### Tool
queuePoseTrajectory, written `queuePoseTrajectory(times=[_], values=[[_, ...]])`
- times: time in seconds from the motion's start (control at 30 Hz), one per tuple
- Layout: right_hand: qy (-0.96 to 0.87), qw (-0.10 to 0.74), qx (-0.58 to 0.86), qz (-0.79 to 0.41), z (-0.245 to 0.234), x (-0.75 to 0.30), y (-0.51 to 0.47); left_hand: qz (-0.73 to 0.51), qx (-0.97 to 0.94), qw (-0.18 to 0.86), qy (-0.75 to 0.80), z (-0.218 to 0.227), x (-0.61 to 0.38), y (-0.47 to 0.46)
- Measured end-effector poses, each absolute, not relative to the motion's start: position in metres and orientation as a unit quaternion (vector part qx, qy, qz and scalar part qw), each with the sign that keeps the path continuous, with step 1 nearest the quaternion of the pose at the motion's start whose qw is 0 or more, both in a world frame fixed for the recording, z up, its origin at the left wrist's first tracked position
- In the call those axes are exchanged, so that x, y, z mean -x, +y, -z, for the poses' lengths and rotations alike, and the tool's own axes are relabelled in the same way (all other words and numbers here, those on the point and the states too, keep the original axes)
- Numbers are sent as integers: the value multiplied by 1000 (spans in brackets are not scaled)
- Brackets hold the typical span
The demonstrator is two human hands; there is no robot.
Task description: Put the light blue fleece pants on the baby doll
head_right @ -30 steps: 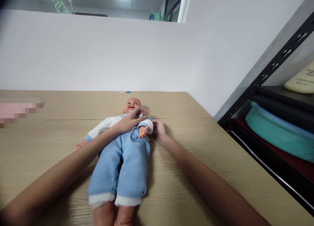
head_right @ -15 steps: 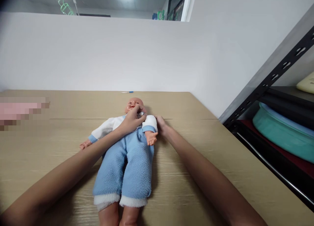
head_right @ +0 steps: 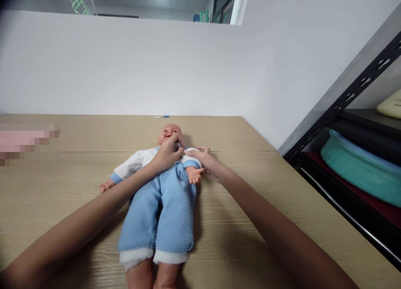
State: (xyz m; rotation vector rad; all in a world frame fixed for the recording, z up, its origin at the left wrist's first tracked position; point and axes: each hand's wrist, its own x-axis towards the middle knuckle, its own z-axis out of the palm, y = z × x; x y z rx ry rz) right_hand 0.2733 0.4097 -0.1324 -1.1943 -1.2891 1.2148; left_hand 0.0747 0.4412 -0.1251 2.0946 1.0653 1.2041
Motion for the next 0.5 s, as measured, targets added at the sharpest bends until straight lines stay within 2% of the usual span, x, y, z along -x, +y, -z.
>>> queuePoseTrajectory(times=[0.13,0.27,0.37,0.5], values=[[-494,388,579,-520,114,-293,383,-442,-771,245,388,125,-75,441],[-629,330,518,-477,105,-334,370,-446,-766,241,396,127,-75,444],[-686,325,498,-419,111,-367,368,-447,-762,241,403,128,-75,445],[-654,375,523,-397,131,-384,371,-441,-767,235,402,125,-75,442]])
